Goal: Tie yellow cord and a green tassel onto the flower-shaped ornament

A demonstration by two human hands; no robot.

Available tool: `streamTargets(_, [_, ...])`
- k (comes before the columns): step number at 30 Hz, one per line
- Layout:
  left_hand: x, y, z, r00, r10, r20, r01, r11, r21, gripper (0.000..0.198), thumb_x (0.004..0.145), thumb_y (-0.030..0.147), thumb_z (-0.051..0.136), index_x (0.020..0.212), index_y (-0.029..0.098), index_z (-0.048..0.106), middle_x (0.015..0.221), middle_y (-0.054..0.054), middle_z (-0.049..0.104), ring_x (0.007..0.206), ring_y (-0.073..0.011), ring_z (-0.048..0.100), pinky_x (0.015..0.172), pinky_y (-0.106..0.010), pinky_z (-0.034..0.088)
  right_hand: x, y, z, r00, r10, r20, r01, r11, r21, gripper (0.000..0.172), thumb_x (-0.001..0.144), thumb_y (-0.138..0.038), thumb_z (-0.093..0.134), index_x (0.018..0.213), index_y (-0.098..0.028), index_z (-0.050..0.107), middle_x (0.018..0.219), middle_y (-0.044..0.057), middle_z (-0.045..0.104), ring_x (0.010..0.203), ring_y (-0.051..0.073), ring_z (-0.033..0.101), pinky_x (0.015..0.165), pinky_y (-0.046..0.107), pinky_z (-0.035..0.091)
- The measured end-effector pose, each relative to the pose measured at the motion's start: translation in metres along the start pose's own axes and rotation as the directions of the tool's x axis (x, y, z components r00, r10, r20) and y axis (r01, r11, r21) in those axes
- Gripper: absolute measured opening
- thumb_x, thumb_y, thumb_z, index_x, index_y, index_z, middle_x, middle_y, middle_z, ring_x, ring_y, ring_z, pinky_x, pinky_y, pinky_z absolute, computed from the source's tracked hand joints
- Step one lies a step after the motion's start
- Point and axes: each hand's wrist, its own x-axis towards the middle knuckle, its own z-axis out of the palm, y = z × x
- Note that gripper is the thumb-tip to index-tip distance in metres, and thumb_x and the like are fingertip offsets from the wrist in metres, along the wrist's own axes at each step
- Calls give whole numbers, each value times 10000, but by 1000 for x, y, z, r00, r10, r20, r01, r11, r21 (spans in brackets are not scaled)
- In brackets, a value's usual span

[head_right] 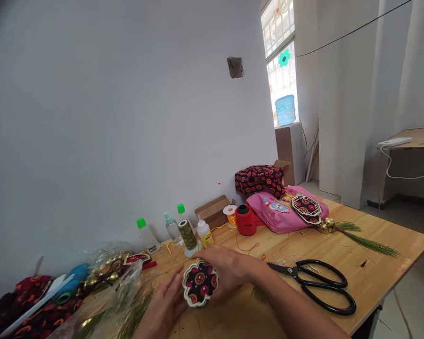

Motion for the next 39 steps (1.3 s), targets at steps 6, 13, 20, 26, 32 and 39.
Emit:
streamTargets(6, [-1, -1, 0, 991, -75, 108, 89, 987, -132, 334, 657, 114, 632, 985, 86, 575, 815, -128, 687, 711, -243, 646, 602, -311, 515, 8, 8, 9, 979, 63, -193, -20, 976, 216, 660, 576, -357, 656, 1165, -167, 425, 1112, 87, 516, 1010, 198, 473, 878, 308, 363])
streamTargets(13, [3, 9, -9, 984, -128, -125, 84, 947, -310, 280, 748, 87, 522, 1026, 70, 540, 731, -100, 699, 634, -198, 657, 524, -264, 529, 31, 54, 26, 711, 509, -484, -442, 860, 255, 663, 590, -376, 636, 1168, -172, 384, 1075, 91, 512, 865, 191, 529, 741, 314, 420])
streamTargets(20, [3, 10, -12, 981, -182, -66, 133, 881, -454, 315, 845, 122, 353, 1137, 34, 433, 663, -103, 688, 652, -210, 658, 599, -326, 533, 66, 62, 34, 740, 498, -452, -520, 850, 83, 474, 605, -393, 610, 1021, -191, 505, 843, 31, 619, 742, 168, 568, 608, 242, 407])
streamTargets(26, [6, 13, -19, 980, -193, -45, 129, 796, -592, 353, 841, 124, 349, 1179, 28, 383, 648, -111, 678, 660, -225, 655, 686, -397, 506, 54, 72, 16, 729, 477, -490, -549, 836, -3, 342, 602, -290, 594, 924, -185, 546, 796, 40, 631, 687, 178, 574, 576, 240, 389])
streamTargets(32, [7, 12, -23, 978, -200, -59, 114, 746, -656, 375, 818, 109, 362, 1187, 44, 380, 651, -106, 676, 645, -244, 651, 690, -446, 490, 41, 87, 9, 736, 464, -493, -533, 846, -1, 289, 632, -300, 570, 890, -175, 535, 749, 28, 623, 640, 172, 577, 563, 246, 427])
streamTargets(39, [9, 15, -25, 991, -98, -93, 6, 719, -695, 423, 798, 89, 368, 1218, 45, 347, 791, -144, 683, 742, -245, 643, 723, -420, 482, 29, 41, 11, 560, 337, -757, -359, 922, 145, 314, 754, -384, 453, 953, -149, 514, 909, 89, 573, 698, 165, 521, 643, 295, 430])
